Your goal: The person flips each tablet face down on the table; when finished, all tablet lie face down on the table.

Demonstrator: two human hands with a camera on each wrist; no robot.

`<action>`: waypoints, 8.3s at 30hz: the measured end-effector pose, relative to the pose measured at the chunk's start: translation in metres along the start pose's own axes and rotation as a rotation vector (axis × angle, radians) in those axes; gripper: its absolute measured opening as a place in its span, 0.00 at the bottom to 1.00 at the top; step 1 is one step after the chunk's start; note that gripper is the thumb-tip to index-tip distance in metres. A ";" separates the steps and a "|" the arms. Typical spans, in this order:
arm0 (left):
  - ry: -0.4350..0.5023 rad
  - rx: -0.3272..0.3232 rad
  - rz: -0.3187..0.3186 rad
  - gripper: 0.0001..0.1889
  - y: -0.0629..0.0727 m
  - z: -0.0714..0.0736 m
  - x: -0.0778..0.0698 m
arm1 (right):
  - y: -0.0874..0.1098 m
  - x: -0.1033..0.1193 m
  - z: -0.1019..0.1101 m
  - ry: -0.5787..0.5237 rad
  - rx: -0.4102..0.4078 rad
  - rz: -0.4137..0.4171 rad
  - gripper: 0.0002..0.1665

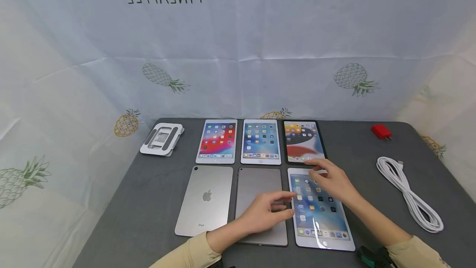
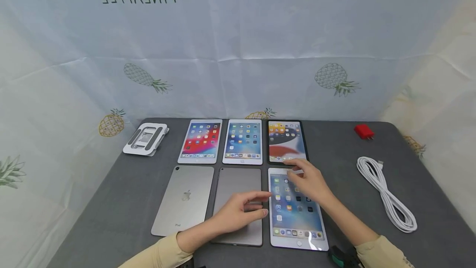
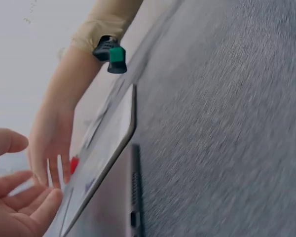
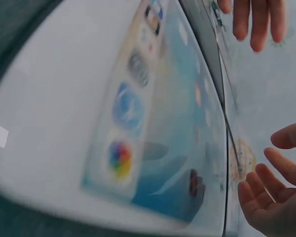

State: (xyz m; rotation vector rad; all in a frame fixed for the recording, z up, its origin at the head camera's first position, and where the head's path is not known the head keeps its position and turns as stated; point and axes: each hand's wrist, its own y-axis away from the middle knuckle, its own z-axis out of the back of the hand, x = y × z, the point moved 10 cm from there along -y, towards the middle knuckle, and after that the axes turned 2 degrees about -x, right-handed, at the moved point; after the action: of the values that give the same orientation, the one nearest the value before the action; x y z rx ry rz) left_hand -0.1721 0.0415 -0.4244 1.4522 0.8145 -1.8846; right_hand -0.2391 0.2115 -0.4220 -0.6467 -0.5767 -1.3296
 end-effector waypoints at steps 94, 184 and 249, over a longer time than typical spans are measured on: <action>-0.131 0.127 -0.002 0.58 0.015 -0.053 -0.001 | -0.033 0.028 -0.033 -0.071 0.115 0.092 0.11; -1.130 0.330 -0.425 0.37 -0.002 -0.099 0.000 | 0.016 -0.078 0.027 -0.259 -0.089 -0.319 0.35; -1.093 0.379 -0.368 0.34 -0.003 -0.095 0.014 | 0.006 -0.032 0.026 0.198 -0.144 0.074 0.16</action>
State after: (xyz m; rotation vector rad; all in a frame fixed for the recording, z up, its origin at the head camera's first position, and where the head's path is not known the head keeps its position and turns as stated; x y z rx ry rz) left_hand -0.1206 0.1160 -0.4575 0.2439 0.1763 -2.7416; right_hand -0.2382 0.2529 -0.4276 -0.6386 -0.2964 -1.3558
